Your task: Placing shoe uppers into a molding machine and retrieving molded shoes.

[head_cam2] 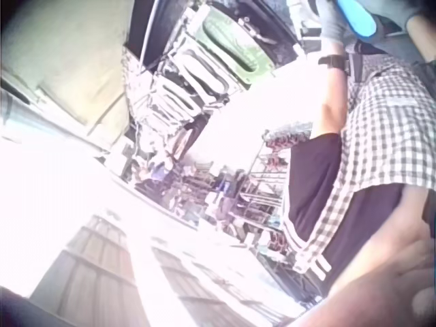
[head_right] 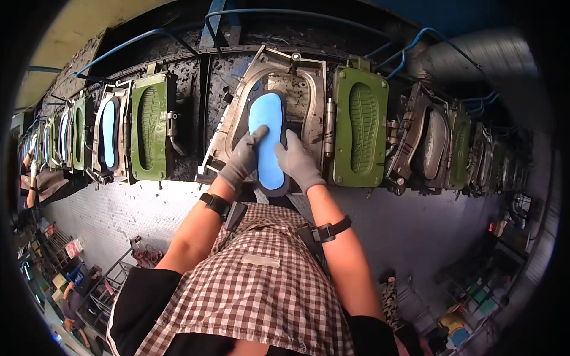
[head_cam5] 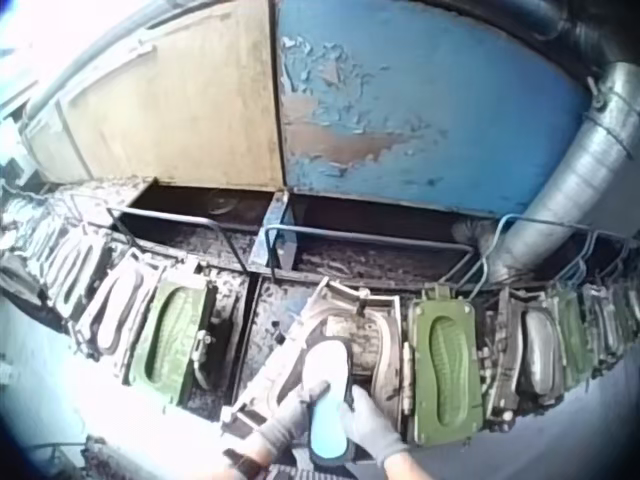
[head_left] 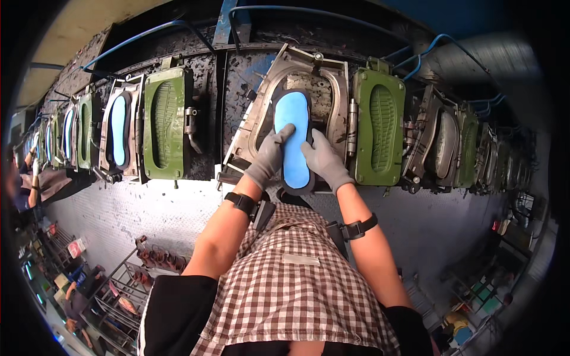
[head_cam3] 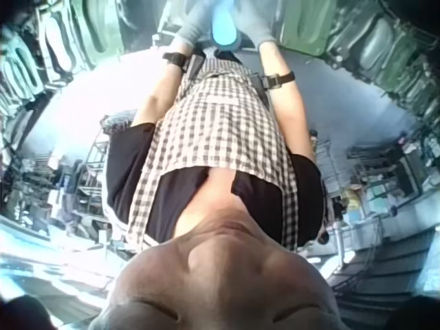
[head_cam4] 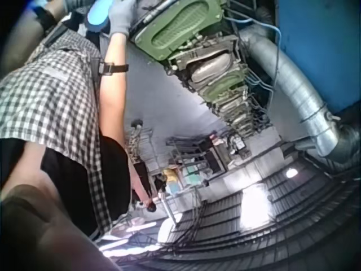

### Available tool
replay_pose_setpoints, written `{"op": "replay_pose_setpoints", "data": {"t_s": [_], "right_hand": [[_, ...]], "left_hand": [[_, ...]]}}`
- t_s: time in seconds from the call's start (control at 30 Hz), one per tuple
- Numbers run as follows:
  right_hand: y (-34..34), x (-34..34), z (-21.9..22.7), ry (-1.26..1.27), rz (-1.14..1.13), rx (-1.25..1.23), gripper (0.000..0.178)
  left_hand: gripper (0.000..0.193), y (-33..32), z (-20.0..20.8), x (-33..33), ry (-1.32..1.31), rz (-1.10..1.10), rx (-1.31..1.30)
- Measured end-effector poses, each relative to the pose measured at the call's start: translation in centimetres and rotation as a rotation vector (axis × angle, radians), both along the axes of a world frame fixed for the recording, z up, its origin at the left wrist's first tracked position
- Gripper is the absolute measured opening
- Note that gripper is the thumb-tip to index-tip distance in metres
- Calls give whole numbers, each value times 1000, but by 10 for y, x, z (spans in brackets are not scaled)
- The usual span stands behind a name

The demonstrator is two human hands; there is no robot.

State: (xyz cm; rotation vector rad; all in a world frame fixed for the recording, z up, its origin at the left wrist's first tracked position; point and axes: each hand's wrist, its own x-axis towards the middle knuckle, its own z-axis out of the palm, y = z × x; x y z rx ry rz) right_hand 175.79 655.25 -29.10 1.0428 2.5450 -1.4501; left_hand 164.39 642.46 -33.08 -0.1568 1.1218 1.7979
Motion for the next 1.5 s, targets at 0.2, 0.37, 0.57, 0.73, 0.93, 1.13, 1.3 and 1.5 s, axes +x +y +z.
{"op": "replay_pose_setpoints", "data": {"t_s": [0.2,0.37,0.57,0.73,0.93,1.13,1.3,1.5], "right_hand": [[-17,2,-12,406,-187,59,45],[26,-5,-5,279,-137,256,49],[48,-18,-12,209,-101,449,51],[40,-2,-8,392,-42,-193,52],[-4,46,18,181,493,195,37],[12,53,-5,419,658,186,28],[3,65,-36,221,753,-122,32],[-93,146,-38,258,1341,-121,36]], "left_hand": [[47,20,9,-1,234,-18,-116],[51,76,1,-21,167,-47,-9],[89,86,6,-20,663,61,-109],[83,33,41,34,819,-41,-124],[89,-65,22,137,689,-430,-412],[64,-195,15,270,633,161,-974],[62,-263,8,445,291,719,-1204],[54,-271,-41,649,23,1075,-1168]]}}
